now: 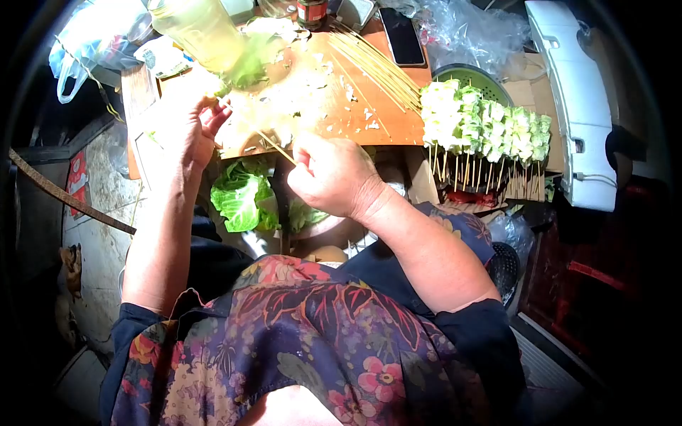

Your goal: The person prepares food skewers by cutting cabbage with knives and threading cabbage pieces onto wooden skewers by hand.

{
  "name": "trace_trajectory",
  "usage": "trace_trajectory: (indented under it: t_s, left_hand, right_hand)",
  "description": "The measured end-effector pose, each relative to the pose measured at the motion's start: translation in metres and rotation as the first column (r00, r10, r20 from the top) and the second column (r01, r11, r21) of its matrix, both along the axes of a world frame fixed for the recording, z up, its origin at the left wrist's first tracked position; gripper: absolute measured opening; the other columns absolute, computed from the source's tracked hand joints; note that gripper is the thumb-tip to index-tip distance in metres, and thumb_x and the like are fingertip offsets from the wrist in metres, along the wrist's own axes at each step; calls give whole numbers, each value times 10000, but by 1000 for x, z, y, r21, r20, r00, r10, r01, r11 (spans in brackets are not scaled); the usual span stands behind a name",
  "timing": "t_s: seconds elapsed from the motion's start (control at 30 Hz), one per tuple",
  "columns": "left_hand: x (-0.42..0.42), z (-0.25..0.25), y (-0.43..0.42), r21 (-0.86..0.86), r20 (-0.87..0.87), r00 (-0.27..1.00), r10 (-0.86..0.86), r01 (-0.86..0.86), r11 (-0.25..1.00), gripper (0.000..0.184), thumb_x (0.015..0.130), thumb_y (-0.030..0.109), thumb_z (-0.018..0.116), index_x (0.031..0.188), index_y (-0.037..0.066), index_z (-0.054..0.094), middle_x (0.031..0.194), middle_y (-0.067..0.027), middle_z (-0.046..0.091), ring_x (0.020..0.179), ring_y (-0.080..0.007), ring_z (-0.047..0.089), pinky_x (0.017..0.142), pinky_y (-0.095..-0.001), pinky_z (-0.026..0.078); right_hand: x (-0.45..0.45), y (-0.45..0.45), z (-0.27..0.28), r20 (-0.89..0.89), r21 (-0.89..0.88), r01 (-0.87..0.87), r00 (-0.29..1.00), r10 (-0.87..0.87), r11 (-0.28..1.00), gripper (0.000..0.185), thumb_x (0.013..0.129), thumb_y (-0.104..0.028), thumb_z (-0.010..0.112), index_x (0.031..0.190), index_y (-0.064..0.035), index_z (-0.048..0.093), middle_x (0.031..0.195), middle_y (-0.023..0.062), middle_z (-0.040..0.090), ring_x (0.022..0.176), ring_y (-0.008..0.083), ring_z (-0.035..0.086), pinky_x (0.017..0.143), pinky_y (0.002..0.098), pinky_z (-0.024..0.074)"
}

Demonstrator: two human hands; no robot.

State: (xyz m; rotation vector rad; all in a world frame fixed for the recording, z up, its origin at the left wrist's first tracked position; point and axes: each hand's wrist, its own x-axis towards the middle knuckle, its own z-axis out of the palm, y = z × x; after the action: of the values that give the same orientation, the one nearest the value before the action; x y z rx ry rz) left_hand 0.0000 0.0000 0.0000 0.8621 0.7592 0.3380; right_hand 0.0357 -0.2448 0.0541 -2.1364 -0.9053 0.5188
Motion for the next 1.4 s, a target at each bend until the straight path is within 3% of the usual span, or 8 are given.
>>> trace_trajectory:
  t_s: [0.2, 0.27, 0.37, 0.57, 0.77, 0.97, 1.27, 1.4]
  left_hand:
    - [2, 2, -9, 232, 28, 1000, 11, -17, 973, 408, 849, 28, 609, 1243, -7, 509, 975, -115, 619, 800, -199, 633, 730, -331, 569]
    - [2, 8, -13, 496, 76, 997, -30, -11, 868, 436, 846, 20, 609, 1267, -3, 500, 1040, -120, 614, 833, -164, 624, 740, -301, 553]
    - [0, 12, -16, 524, 33, 998, -59, 33, 851, 440, 849, 8, 594, 1279, -1, 504, 1122, -132, 591, 851, -149, 617, 756, -291, 542]
    - [-3, 20, -20, 485, 18, 991, -131, 106, 868, 420, 841, 19, 627, 1253, 35, 548, 1309, -249, 429, 858, -170, 631, 786, -289, 558]
    - [-4, 18, -32, 378, 60, 988, -142, 109, 920, 435, 794, -2, 649, 1222, 29, 573, 1278, -237, 440, 853, -183, 629, 795, -309, 552]
    - [-22, 34, -82, 299, 3, 856, -516, 492, 818, 492, 768, -42, 599, 1252, 14, 531, 1101, -107, 576, 880, -168, 622, 826, -291, 508]
    - [-5, 25, -65, 437, -50, 867, -496, 465, 770, 570, 783, -47, 516, 1342, 51, 460, 1162, -113, 566, 1006, -170, 562, 900, -288, 449]
    - [1, 21, -48, 493, -108, 911, -399, 397, 774, 467, 811, 0, 524, 1278, 13, 506, 1190, -116, 581, 1014, -190, 603, 902, -312, 455]
  right_hand:
    - [-8, 3, 7, -162, 7, 57, 985, -55, 998, 103, 773, -154, 590, 802, -56, 574, 631, 120, 592, 593, 257, 625, 580, 353, 494]
    - [-11, 5, 4, -223, 79, 62, 974, -43, 995, 109, 818, -154, 588, 833, -48, 603, 641, 100, 599, 590, 207, 609, 585, 317, 483]
    - [-14, 3, -4, -368, 142, 127, 928, -67, 982, 145, 871, -162, 575, 885, -29, 632, 630, -17, 519, 568, 66, 441, 549, 240, 398]
    - [-16, 4, -2, -338, 152, 151, 937, -93, 977, 175, 911, -167, 564, 869, -19, 648, 639, -39, 515, 572, 35, 431, 532, 210, 372]
    - [-17, 4, -1, -510, 133, 248, 847, -148, 960, 174, 878, -162, 584, 811, -10, 635, 591, 29, 551, 549, 87, 494, 545, 268, 431]
    - [3, 12, -20, -578, 178, 383, 786, -219, 906, 171, 919, -145, 558, 853, -13, 644, 609, -42, 506, 523, 23, 440, 480, 194, 341]
    - [22, 3, -23, -513, 67, 335, 820, -256, 940, 245, 928, -197, 528, 865, 6, 650, 612, -30, 513, 533, 36, 447, 505, 208, 366]
    - [58, -16, -58, -148, -58, 366, 917, -370, 929, 259, 885, -289, 580, 877, -42, 659, 636, 2, 571, 576, 83, 519, 575, 257, 434]
